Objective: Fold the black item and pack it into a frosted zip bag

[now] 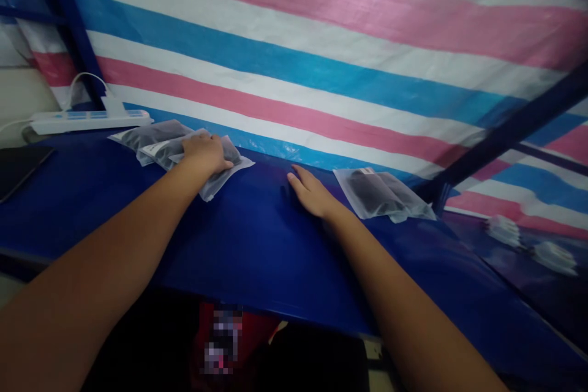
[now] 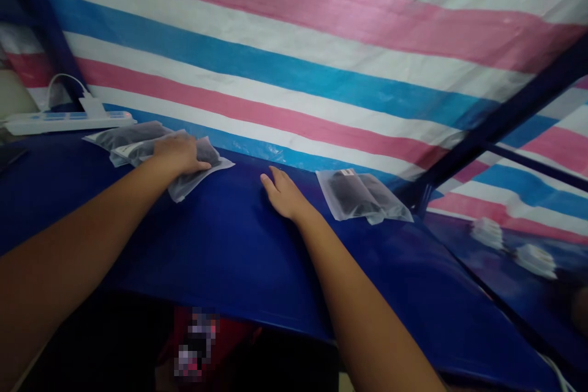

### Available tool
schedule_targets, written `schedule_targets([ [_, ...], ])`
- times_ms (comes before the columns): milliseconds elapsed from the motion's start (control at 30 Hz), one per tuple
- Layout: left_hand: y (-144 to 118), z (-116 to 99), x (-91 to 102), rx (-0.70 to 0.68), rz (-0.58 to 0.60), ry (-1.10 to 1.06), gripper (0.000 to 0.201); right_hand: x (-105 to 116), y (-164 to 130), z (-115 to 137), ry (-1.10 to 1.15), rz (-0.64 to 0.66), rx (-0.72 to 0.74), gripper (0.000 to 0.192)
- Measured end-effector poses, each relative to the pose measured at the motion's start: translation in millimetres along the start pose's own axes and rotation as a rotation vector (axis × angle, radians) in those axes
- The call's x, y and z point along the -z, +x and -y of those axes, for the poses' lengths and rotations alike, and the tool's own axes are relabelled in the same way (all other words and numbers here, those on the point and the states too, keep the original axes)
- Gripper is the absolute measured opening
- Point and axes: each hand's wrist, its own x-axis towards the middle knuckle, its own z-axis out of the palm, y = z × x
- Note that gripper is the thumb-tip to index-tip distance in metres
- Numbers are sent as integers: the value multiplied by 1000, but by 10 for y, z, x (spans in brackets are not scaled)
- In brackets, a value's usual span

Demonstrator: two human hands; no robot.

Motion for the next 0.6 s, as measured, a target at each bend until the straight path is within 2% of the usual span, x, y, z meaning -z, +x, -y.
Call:
schedule_targets([
  [100,82,93,-48,4,-23,7,91,8,-9,32,-9,-6,5,78],
  [200,106,117,-97,-18,-102,10,90,35,-11,38,-23,-51,5,70],
  [333,125,131,-134,-42,-159,3,87,170,18,-132,-148,-178,-18,69],
  [500,170,183,-150,13,-129,-73,86,484,47,-558,-288,-408,-233,60],
  [600,83,86,-104,-71,-232,-136,78,653,4,-710,-365,-448,-413,61],
])
